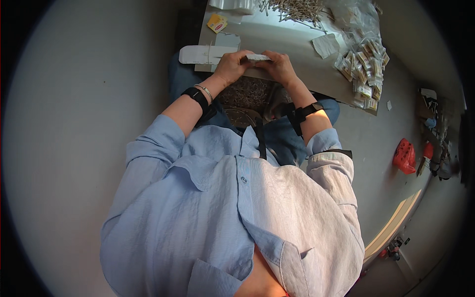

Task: Manually sorting cotton swabs or similar hygienic products into small plastic bags and sealing them.

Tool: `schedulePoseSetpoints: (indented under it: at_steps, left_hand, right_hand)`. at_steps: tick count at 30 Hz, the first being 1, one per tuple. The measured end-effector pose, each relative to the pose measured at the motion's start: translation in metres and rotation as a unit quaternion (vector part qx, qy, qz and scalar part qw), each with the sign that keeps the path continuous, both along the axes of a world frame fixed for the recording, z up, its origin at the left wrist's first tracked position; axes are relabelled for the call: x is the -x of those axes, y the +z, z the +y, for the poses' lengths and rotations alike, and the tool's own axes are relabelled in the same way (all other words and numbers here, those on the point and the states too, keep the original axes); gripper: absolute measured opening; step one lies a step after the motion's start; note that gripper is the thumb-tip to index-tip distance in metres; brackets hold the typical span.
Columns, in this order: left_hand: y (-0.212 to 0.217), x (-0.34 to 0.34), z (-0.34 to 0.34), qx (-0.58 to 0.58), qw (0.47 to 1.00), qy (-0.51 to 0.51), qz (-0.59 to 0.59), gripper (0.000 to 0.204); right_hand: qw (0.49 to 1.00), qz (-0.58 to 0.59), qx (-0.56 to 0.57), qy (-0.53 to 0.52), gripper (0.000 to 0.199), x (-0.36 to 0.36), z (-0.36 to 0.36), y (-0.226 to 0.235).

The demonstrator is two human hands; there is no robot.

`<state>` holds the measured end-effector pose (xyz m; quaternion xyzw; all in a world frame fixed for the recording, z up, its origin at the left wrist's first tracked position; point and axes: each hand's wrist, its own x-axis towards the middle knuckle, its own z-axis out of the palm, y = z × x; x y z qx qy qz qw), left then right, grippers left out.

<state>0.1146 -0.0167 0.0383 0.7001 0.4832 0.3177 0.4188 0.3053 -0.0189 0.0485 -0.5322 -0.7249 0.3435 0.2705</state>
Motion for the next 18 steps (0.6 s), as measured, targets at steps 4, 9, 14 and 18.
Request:
schedulePoseSetpoints:
  at_steps: [4, 9, 14, 18]
  left_hand:
    - [0.004, -0.014, 0.001, -0.092, 0.99, 0.046, -0.095, 0.025]
    - [0.008, -0.008, 0.004, 0.004, 0.999, -0.015, -0.04, 0.021]
    - [0.007, -0.006, 0.012, 0.017, 0.999, -0.032, -0.029, 0.02]
    - [0.008, -0.008, 0.008, 0.016, 1.0, -0.009, -0.025, 0.021]
  right_hand:
    - [0.999, 0.001, -0.054, 0.003, 0.021, -0.002, 0.001, -0.006]
    - [0.997, -0.03, -0.063, 0.013, 0.019, -0.002, 0.0, -0.004]
    - [0.997, -0.028, -0.064, 0.015, 0.021, -0.001, 0.0, 0.003]
    - [0.996, 0.068, -0.04, -0.044, 0.024, 0.003, -0.007, 0.009]
